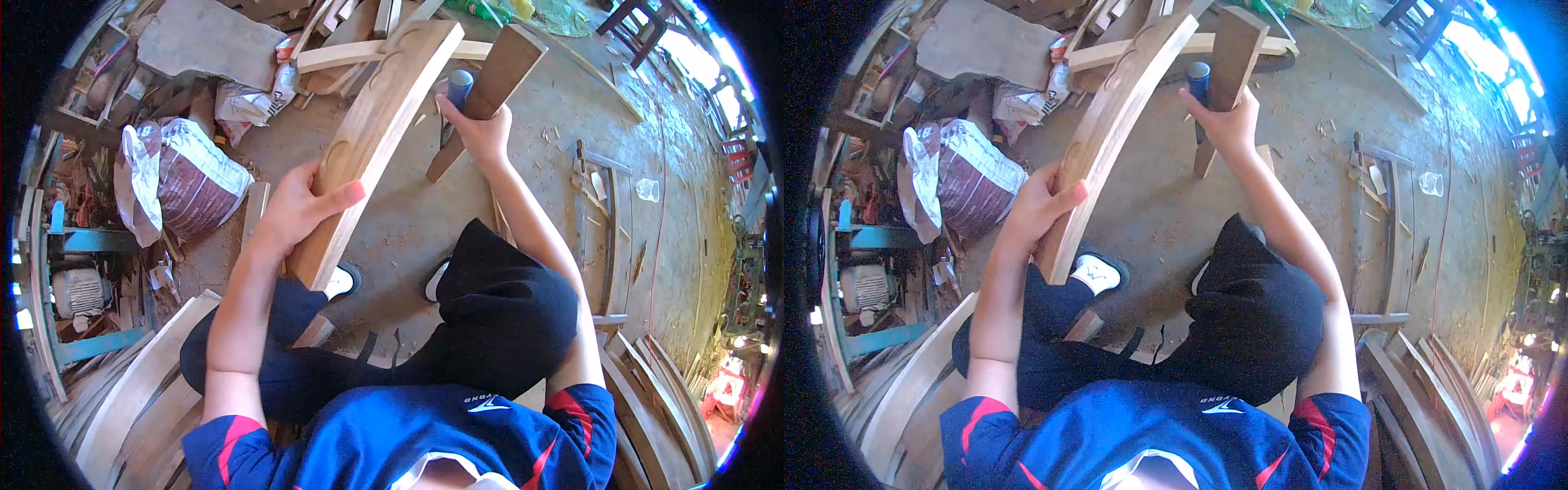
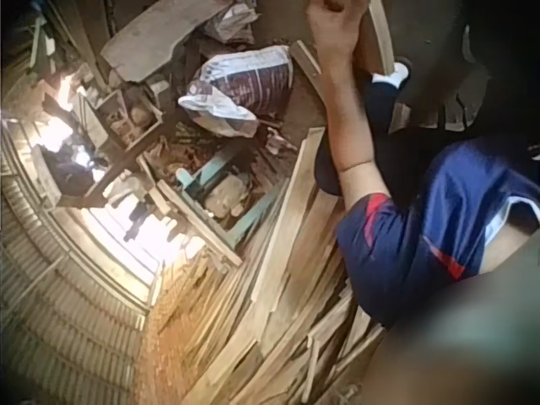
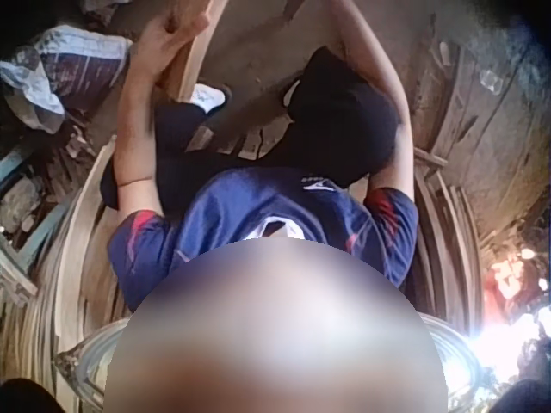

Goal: Shaving thin strips from a piece of wood using a manual blade.

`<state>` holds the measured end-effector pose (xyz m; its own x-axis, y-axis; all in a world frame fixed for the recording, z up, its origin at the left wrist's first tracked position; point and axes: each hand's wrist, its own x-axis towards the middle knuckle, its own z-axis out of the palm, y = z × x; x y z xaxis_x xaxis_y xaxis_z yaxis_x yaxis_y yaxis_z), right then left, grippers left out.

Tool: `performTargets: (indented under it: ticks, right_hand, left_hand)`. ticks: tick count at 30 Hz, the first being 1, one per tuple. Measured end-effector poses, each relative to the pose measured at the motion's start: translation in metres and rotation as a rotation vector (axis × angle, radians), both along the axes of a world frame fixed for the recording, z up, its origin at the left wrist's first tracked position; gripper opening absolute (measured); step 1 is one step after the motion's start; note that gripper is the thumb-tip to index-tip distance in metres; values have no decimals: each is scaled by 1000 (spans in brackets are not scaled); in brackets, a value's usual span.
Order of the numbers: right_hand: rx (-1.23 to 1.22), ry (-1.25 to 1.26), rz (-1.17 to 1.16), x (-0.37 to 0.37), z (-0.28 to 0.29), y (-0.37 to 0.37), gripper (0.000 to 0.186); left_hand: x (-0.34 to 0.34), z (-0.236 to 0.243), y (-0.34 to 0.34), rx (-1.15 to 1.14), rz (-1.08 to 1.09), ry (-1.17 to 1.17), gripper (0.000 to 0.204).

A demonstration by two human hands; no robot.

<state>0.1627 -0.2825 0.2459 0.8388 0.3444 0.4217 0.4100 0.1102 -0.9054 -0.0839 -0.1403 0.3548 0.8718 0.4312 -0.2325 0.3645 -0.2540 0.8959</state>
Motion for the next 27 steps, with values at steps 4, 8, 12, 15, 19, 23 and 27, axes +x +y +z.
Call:
performTargets:
  ticks: [4,8,12,15,19,23,27]
  right_hand:
    - [-15,56,37,0,-4,1,25]
    - [29,25,64,-2,-2,0,25]
    - [30,18,60,-1,-3,0,25]
    - [31,-34,55,4,-7,2,27]
    - [15,-30,76,2,-11,1,30]
    - [-13,-55,73,-1,-9,-1,32]
    - [-74,-124,35,-5,-6,3,34]
  left_hand:
    - [-13,9,-7,-464,-87,-109,70]
    - [-19,-5,-41,-848,-81,-231,67]
    - [-20,-37,-80,-1337,-110,-335,73]
    - [-23,-55,-81,-1284,-119,-307,68]
    - [-27,-50,-70,-1087,-67,-329,75]
    - [-12,-17,-64,-706,-57,-385,74]
    - [24,10,-55,-645,-73,-488,66]
